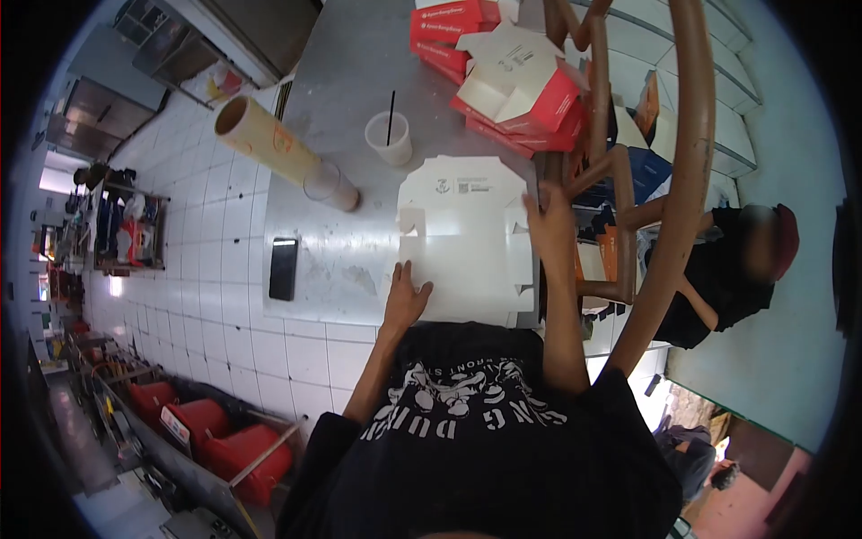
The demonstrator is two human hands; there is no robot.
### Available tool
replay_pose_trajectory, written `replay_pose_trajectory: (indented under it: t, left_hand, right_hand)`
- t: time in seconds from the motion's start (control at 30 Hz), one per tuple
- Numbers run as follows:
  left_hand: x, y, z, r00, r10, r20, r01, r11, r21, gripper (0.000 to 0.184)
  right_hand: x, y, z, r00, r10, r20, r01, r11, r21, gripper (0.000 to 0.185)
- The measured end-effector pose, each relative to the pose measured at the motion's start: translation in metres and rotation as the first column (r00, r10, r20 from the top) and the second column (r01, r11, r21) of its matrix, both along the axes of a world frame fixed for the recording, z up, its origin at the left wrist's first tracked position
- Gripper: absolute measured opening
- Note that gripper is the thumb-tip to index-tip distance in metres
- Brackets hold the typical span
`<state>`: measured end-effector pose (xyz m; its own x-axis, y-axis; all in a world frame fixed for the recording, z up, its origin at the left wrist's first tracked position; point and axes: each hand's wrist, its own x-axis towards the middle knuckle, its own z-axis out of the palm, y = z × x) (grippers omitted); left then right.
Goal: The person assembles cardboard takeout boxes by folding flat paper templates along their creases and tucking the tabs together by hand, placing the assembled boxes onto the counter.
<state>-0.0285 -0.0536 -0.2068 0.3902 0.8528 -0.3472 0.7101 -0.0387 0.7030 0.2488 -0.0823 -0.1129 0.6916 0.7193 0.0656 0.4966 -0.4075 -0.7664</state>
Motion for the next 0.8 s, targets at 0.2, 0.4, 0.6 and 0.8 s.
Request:
replay_pose_trajectory:
  t: [0.2,0.4,0.6,0.8]
  left_hand:
    - [0.009,-0.007,0.005,1.000,-0.013,0.011,0.014,0.998,-0.063,0.075]
    - [0.016,-0.014,0.000,0.988,-0.098,-0.120,0.113,0.985,0.133,0.070]
    - [0.021,0.002,-0.001,0.966,0.138,0.217,-0.164,0.981,0.105,0.059]
    - [0.021,0.018,0.005,0.789,0.387,0.477,-0.303,0.921,-0.246,0.045]
  right_hand:
    - [-0.039,-0.065,-0.101,0.999,0.044,-0.007,-0.041,0.872,-0.488,0.051]
    - [-0.050,-0.063,-0.075,0.987,0.088,0.134,-0.013,0.878,-0.479,0.050]
    - [-0.054,-0.053,-0.063,0.984,0.063,0.169,0.029,0.871,-0.490,0.046]
    - [-0.027,-0.056,-0.089,0.994,0.102,-0.049,-0.111,0.963,-0.246,0.038]
